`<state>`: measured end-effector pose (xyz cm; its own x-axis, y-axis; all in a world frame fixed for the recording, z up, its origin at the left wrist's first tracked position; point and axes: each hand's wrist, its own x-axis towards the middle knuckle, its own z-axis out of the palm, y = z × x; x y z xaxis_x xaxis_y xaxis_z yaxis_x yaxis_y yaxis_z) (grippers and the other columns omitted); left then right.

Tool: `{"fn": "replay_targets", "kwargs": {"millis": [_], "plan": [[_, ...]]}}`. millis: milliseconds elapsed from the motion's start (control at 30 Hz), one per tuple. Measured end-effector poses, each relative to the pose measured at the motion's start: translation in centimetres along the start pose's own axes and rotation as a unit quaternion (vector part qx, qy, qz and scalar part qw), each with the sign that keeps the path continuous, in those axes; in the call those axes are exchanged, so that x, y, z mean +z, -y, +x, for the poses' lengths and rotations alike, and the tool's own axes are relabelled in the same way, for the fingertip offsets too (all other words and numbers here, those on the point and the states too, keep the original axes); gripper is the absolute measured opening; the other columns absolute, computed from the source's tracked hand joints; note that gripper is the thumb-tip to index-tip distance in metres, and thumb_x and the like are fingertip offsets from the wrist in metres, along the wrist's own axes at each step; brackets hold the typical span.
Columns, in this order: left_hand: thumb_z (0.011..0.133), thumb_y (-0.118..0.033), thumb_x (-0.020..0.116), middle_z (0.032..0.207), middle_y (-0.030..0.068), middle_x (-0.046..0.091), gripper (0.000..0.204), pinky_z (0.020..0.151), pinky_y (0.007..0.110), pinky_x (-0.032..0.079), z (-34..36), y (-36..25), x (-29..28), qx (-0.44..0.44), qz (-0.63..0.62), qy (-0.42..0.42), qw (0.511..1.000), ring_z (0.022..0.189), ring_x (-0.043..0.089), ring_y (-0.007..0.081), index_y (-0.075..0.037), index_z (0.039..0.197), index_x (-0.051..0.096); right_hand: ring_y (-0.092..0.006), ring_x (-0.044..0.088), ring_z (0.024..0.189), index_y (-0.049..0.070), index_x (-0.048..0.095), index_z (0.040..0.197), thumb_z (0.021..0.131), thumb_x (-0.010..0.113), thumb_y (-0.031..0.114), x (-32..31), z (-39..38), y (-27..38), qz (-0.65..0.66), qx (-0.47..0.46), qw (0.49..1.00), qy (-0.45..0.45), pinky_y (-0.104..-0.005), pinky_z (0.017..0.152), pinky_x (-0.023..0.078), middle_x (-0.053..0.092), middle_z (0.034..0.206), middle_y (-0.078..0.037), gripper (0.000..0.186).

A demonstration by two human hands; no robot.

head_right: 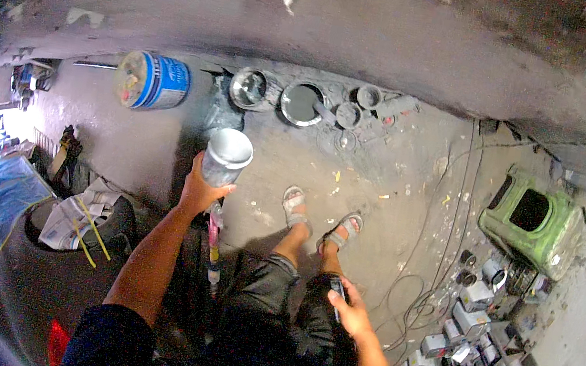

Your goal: The person uses a sanding tool to smooth the surface of a car bumper covered in newspaper and tape. They then walk to a shelf, retrieve a paint spray gun, and pour a liquid from a can into the gun's container using a paper funnel.

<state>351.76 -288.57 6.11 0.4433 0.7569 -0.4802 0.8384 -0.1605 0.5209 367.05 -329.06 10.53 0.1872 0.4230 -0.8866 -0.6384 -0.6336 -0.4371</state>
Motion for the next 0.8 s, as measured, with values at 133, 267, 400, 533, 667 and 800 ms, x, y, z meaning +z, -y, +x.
{"fn": "replay_targets", "kwargs": {"millis": [133,267,400,533,667,800], "plan": [[0.060,-0.037,0.086,0.124,0.0256,0.055,0.103,0.095,0.044,0.047,6.9,2.5,6.6,0.025,0.058,-0.003,0.998,0.114,0.056,0.0387,-0.004,0.139,0.028,-0.0218,0.044,0.124,0.002,0.041,0.139,0.088,0.065,0.037,-0.8,1.3,-4.1,0.010,0.062,0.998,-0.014,-0.0329,0.106,0.032,0.050,0.134,-0.012,0.067],[0.061,-0.038,0.084,0.119,0.0256,0.059,0.101,0.092,0.045,0.048,14.1,2.6,11.9,-0.045,0.131,0.027,0.990,0.108,0.059,0.0398,-0.004,0.138,0.028,-0.0227,0.041,0.127,0.002,0.038,0.141,0.088,0.065,0.037,-0.5,2.3,-6.1,0.056,0.075,0.996,-0.010,-0.0337,0.107,0.031,0.047,0.137,-0.013,0.069],[0.063,-0.037,0.082,0.116,0.0257,0.061,0.092,0.090,0.045,0.049,18.9,-0.3,14.8,-0.094,0.196,0.063,0.974,0.108,0.060,0.0392,-0.004,0.133,0.032,-0.0227,0.043,0.125,0.002,0.037,0.141,0.088,0.066,0.034,-0.3,2.8,-7.2,0.045,0.066,0.996,-0.026,-0.0334,0.106,0.032,0.047,0.135,-0.012,0.068],[0.063,-0.038,0.081,0.115,0.0251,0.061,0.088,0.091,0.043,0.049,20.9,-1.8,15.8,-0.084,0.259,0.099,0.957,0.109,0.059,0.0389,-0.004,0.130,0.035,-0.0220,0.044,0.124,0.003,0.038,0.140,0.087,0.066,0.033,-0.3,3.0,-8.6,0.095,0.051,0.994,-0.034,-0.0331,0.106,0.032,0.048,0.135,-0.012,0.067],[0.062,-0.040,0.082,0.116,0.0243,0.061,0.091,0.092,0.042,0.048,21.7,-0.2,15.7,-0.057,0.279,0.088,0.954,0.110,0.059,0.0392,-0.005,0.131,0.035,-0.0210,0.044,0.122,0.003,0.038,0.140,0.087,0.067,0.032,-0.2,2.7,-7.8,0.083,0.038,0.995,-0.047,-0.0326,0.105,0.033,0.049,0.134,-0.013,0.067],[0.061,-0.041,0.083,0.116,0.0247,0.061,0.094,0.092,0.042,0.048,21.9,-0.4,15.1,-0.104,0.287,0.095,0.947,0.110,0.059,0.0389,-0.005,0.133,0.034,-0.0209,0.045,0.121,0.004,0.038,0.141,0.088,0.066,0.032,0.1,2.5,-8.3,0.043,0.036,0.997,-0.052,-0.0325,0.104,0.034,0.050,0.133,-0.013,0.066]]}}
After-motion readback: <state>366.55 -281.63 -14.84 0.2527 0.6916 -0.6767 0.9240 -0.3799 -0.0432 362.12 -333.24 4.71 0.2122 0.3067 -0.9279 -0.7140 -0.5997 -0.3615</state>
